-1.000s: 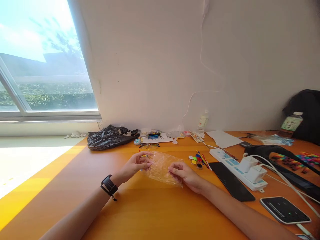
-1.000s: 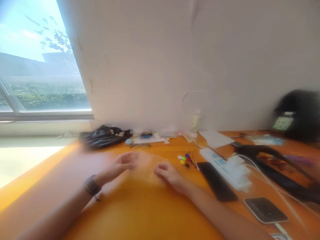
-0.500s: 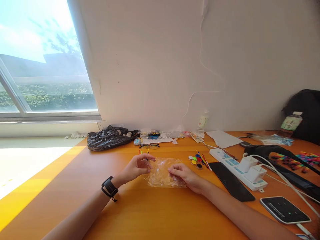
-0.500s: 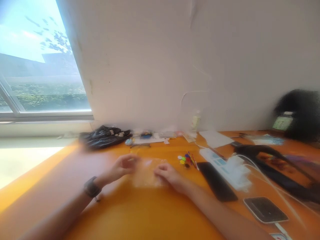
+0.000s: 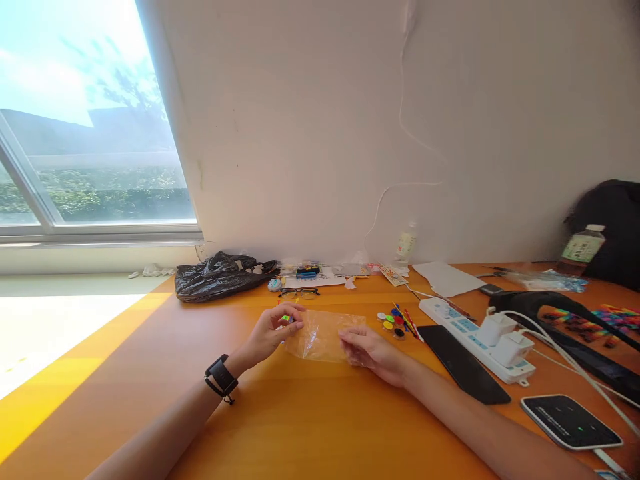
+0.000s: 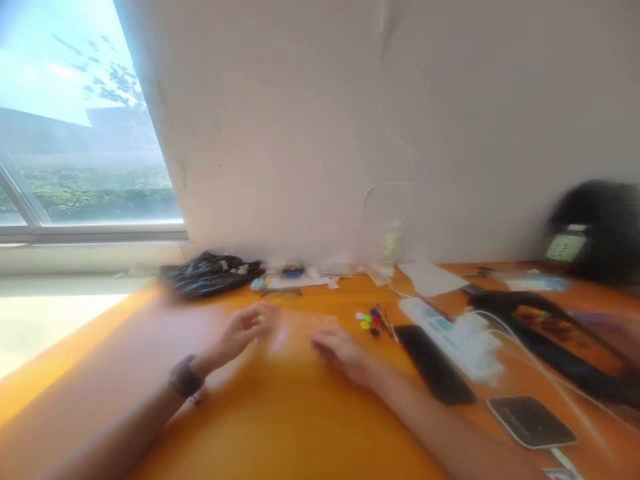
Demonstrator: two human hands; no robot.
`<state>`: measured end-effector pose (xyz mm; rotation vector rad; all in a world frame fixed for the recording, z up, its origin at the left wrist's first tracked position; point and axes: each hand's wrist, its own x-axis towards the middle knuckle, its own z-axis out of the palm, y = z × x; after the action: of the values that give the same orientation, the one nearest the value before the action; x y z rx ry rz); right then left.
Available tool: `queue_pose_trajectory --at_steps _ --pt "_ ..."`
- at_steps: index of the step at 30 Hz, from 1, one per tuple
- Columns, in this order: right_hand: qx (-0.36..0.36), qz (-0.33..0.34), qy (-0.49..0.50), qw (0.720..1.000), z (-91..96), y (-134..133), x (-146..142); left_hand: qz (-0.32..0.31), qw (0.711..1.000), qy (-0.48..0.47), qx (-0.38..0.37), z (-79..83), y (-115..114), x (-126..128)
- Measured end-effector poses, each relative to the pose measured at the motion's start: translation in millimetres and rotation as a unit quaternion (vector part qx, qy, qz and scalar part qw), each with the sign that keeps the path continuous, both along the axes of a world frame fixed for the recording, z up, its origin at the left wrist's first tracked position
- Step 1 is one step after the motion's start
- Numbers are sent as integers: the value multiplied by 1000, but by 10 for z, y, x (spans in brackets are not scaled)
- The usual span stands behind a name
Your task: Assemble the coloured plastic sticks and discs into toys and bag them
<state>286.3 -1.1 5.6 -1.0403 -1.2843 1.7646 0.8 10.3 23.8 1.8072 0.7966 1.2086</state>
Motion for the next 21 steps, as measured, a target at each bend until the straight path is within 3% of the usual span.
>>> queue_pose_trajectory --at_steps 5,10,17,21 --pt "-16 -2 16 1000 -3 29 23 30 999 20 22 13 -4 -43" --pt "-18 18 21 999 20 16 19 23 988 91 120 -47 -24 -61" --pt "7 70 -51 996 53 -14 2 56 936 209 277 -58 -97 6" --pt "6 49 -3 999 28 3 18 113 916 206 324 7 -168 18"
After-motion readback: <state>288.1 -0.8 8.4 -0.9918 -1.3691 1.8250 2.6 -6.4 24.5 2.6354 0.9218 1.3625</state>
